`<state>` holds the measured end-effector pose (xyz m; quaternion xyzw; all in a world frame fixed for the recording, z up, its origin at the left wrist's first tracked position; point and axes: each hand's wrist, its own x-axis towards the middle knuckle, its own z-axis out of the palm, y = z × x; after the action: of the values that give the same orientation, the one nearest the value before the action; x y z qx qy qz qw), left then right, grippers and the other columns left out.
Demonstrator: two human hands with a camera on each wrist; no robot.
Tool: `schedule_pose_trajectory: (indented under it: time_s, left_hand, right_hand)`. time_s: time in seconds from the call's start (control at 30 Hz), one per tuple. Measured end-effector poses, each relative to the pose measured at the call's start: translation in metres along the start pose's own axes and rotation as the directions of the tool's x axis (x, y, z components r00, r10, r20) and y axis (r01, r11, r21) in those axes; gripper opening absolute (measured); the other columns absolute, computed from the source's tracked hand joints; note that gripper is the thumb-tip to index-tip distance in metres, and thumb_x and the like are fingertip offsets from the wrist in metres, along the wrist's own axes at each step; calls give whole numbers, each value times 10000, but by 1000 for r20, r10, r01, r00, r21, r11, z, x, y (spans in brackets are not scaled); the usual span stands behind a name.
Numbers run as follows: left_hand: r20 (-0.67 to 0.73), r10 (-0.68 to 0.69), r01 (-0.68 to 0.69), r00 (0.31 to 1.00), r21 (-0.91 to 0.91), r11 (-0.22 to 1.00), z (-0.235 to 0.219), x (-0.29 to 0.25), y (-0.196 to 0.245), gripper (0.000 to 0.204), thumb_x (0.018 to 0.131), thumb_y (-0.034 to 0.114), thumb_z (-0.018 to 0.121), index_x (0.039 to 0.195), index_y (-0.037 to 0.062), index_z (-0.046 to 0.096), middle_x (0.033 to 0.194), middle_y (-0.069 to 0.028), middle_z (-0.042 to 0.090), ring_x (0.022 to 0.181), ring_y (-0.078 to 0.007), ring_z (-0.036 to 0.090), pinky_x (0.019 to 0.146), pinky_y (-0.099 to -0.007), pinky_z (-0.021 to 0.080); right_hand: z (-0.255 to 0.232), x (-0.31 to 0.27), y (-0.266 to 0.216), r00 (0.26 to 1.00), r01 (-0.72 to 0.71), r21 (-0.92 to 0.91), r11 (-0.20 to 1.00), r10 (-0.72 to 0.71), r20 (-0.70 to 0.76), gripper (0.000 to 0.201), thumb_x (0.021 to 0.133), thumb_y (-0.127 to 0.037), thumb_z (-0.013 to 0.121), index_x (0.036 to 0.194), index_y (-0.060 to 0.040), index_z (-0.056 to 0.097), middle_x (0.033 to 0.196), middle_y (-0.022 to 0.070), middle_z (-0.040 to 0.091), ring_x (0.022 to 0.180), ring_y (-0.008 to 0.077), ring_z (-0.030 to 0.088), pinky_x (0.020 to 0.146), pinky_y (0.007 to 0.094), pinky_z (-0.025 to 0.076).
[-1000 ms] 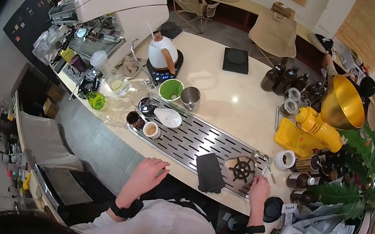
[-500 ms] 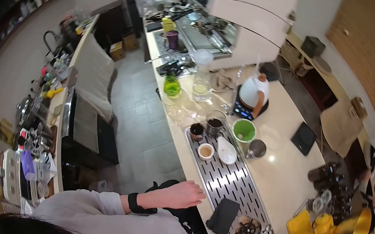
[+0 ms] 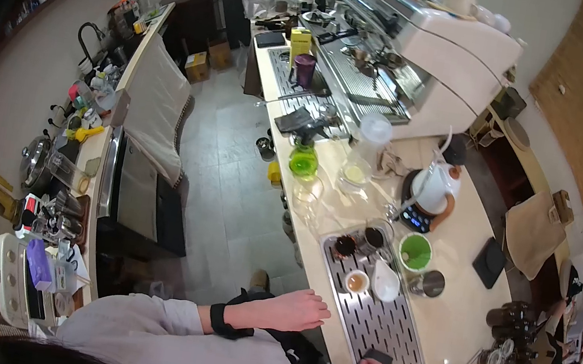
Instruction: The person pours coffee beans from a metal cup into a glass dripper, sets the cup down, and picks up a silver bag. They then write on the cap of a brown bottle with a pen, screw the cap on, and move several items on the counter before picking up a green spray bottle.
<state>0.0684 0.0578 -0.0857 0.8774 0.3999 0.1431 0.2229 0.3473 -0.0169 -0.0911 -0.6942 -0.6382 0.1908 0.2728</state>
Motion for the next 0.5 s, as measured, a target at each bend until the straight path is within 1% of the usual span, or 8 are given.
schedule_pose_trajectory:
  time_s: [0.07, 0.13, 0.2, 0.3, 0.37, 0.43, 0.47, 0.5]
  left_hand:
    - [-79, -36, 32, 996, -57, 998, -15, -23, -33, 148, 943, 204, 621, 931, 59, 593, 903, -97, 631, 934, -291, 623, 852, -426, 475]
    - [-145, -106, 100, 984, -50, 994, -35, -50, -69, 143, 939, 200, 625, 927, 60, 601, 887, -102, 638, 927, -291, 629, 844, -425, 478]
    - [-156, -190, 191, 969, -11, 982, -59, -79, -107, 140, 929, 192, 640, 969, 58, 632, 897, -109, 654, 927, -296, 641, 841, -421, 484]
    - [-259, -340, 342, 904, -37, 939, -95, -130, -154, 172, 919, 182, 653, 1023, 45, 657, 912, -117, 667, 917, -319, 647, 839, -428, 494]
    - [-351, -418, 425, 838, -60, 903, -115, -163, -178, 193, 907, 169, 667, 1047, 37, 662, 911, -120, 670, 909, -326, 648, 835, -433, 499]
    - [-415, -512, 503, 752, -141, 853, -131, -193, -193, 146, 897, 143, 667, 1003, 43, 652, 927, -126, 668, 919, -337, 641, 842, -438, 494]
    - [-440, -560, 538, 702, -188, 822, -136, -207, -198, 124, 892, 129, 667, 982, 45, 647, 934, -128, 666, 924, -343, 637, 845, -440, 492]
    - [-431, -590, 569, 683, -192, 800, -140, -219, -203, 133, 890, 124, 670, 995, 44, 651, 928, -131, 670, 916, -343, 641, 843, -439, 494]
  right_hand:
    - [29, 15, -67, 978, 94, 45, 995, -101, 182, 83, 884, -94, 695, 936, -29, 697, 817, 140, 689, 737, 302, 693, 669, 387, 535]
    - [74, 29, -110, 921, 213, 138, 967, -245, 302, 97, 875, -114, 706, 942, -43, 700, 815, 137, 685, 745, 322, 683, 687, 418, 536]
    - [109, 46, -156, 787, 336, 136, 932, -357, 502, 129, 874, -137, 712, 970, -55, 690, 826, 136, 676, 777, 339, 669, 700, 440, 529]
    - [148, 67, -220, 608, 496, 200, 845, -502, 615, 150, 879, -146, 706, 1001, -66, 672, 854, 127, 663, 808, 346, 654, 718, 447, 518]
    - [171, 77, -247, 552, 548, 210, 810, -538, 637, 163, 882, -151, 703, 1018, -70, 665, 883, 124, 662, 826, 346, 654, 732, 446, 516]
    - [194, 89, -263, 504, 590, 212, 779, -561, 657, 174, 883, -163, 701, 1027, -73, 661, 913, 125, 661, 829, 351, 651, 746, 453, 515]
    - [203, 95, -271, 491, 605, 191, 773, -551, 675, 181, 884, -174, 701, 1031, -76, 662, 924, 127, 662, 835, 354, 653, 753, 454, 521]
    - [214, 99, -274, 477, 619, 169, 767, -539, 694, 186, 884, -175, 701, 1038, -78, 664, 933, 130, 663, 840, 353, 655, 757, 454, 525]
